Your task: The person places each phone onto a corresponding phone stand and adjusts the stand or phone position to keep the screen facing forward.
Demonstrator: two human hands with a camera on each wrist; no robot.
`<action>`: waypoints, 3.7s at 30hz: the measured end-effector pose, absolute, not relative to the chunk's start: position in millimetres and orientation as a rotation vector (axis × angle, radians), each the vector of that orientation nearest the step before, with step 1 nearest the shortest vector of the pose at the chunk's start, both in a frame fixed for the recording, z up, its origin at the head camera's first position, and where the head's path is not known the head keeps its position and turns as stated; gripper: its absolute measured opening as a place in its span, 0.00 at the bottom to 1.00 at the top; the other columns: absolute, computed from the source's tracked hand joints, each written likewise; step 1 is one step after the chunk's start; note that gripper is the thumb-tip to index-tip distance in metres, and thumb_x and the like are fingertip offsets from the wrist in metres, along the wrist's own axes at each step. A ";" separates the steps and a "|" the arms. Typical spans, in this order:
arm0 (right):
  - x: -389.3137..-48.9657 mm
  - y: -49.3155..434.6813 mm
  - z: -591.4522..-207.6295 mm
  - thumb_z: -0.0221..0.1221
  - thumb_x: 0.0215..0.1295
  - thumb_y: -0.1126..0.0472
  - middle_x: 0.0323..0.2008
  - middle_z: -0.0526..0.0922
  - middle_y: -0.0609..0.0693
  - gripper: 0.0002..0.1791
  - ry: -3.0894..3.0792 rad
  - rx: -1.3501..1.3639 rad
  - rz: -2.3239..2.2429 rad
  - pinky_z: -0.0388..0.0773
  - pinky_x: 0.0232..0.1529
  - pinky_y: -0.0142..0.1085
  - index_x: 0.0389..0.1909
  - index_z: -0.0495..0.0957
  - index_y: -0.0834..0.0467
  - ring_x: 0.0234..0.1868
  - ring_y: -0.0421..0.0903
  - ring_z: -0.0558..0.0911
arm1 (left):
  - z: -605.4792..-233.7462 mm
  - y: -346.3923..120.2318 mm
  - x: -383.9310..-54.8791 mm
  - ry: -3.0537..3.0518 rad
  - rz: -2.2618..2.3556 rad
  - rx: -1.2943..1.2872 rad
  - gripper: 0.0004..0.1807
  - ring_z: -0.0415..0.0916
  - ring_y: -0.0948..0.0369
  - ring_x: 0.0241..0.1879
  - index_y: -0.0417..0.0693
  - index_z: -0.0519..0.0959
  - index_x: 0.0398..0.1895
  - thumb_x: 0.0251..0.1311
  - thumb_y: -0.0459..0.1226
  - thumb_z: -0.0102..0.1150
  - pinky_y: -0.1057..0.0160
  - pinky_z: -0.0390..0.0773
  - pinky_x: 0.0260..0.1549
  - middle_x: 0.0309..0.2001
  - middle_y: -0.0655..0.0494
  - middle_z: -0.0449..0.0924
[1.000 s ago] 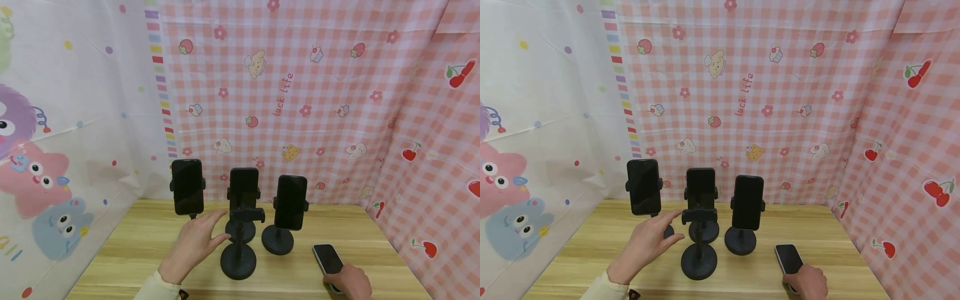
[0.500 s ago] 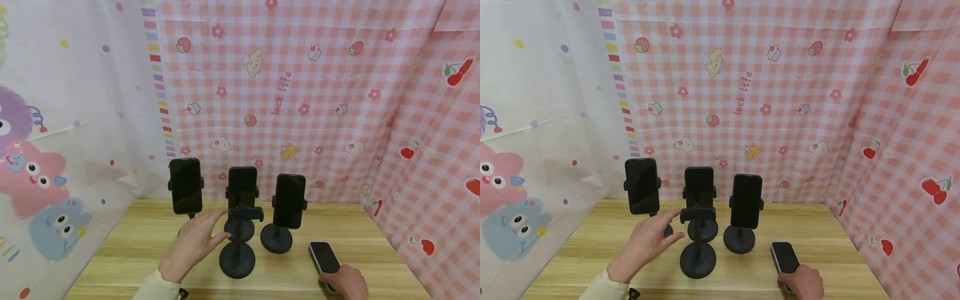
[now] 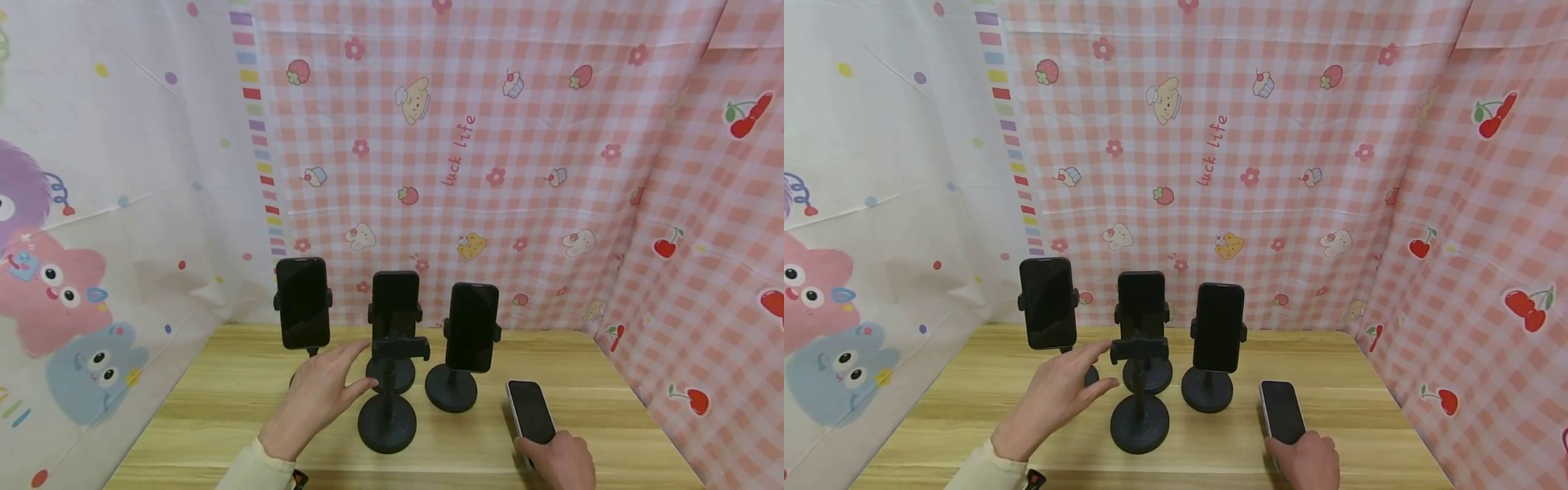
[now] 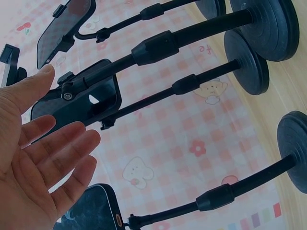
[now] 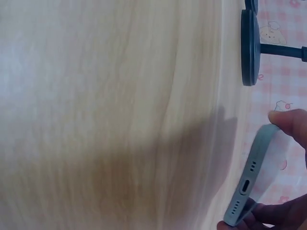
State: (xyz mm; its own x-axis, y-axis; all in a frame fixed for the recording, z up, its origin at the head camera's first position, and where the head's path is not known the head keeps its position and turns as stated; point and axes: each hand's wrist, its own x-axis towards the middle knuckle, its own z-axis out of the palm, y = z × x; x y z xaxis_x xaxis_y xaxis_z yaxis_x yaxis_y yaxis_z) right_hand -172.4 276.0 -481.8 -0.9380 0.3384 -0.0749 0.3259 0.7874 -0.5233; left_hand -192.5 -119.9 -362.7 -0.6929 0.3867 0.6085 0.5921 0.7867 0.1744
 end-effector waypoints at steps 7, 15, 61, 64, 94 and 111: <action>-174.0 272.1 -479.1 0.69 0.48 0.38 0.24 0.74 0.63 0.39 -2.766 -0.595 0.882 0.71 0.23 0.45 0.28 0.72 0.74 0.24 0.55 0.76 | -362.3 -119.2 -193.3 -2.407 -0.488 -0.732 0.33 0.85 0.59 0.39 0.49 0.78 0.59 0.49 0.48 0.76 0.58 0.83 0.32 0.51 0.54 0.84; -172.6 267.0 -470.6 0.73 0.45 0.39 0.21 0.76 0.59 0.35 -2.604 -0.562 0.884 0.69 0.20 0.44 0.24 0.74 0.69 0.22 0.53 0.76 | -361.6 -118.3 -193.2 -2.430 -0.479 -0.710 0.33 0.85 0.59 0.38 0.49 0.78 0.59 0.49 0.50 0.76 0.58 0.83 0.31 0.51 0.53 0.84; -145.0 199.9 -382.7 0.74 0.46 0.37 0.47 0.71 0.67 0.51 -2.403 -0.511 0.962 0.69 0.42 0.58 0.58 0.70 0.72 0.48 0.63 0.70 | -350.9 -109.2 -185.6 -2.374 -0.714 -0.726 0.19 0.84 0.61 0.39 0.46 0.81 0.53 0.67 0.48 0.60 0.56 0.82 0.36 0.47 0.54 0.85; -143.1 194.4 -380.8 0.75 0.46 0.37 0.47 0.72 0.67 0.50 -2.388 -0.468 0.961 0.70 0.42 0.58 0.57 0.71 0.72 0.48 0.63 0.71 | -351.5 -107.3 -186.7 -2.308 -0.715 -0.770 0.14 0.84 0.62 0.37 0.47 0.81 0.50 0.66 0.44 0.62 0.59 0.82 0.33 0.44 0.56 0.86; -137.3 110.5 -343.5 0.76 0.46 0.39 0.51 0.73 0.54 0.46 -2.374 -0.099 1.250 0.76 0.46 0.47 0.61 0.72 0.61 0.47 0.51 0.74 | -350.2 -85.2 -188.4 -2.341 -0.846 -0.733 0.12 0.73 0.70 0.26 0.52 0.77 0.38 0.64 0.49 0.63 0.66 0.76 0.28 0.28 0.65 0.78; -140.8 84.5 -350.5 0.77 0.46 0.43 0.49 0.74 0.51 0.43 -2.338 0.018 1.264 0.75 0.44 0.44 0.60 0.74 0.61 0.44 0.47 0.76 | -351.1 -78.9 -188.4 -2.272 -1.011 -0.751 0.17 0.82 0.61 0.35 0.45 0.76 0.52 0.60 0.31 0.66 0.62 0.81 0.36 0.38 0.58 0.84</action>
State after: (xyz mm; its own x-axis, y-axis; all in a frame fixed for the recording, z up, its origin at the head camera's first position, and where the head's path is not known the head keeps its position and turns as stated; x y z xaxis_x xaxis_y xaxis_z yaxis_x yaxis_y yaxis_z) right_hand -140.8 84.5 -350.5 -0.8855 0.2097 0.4147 -0.2322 0.5733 -0.7857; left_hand -188.4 -78.9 -351.1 -0.7005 0.2679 0.6614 0.6708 0.5636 0.4821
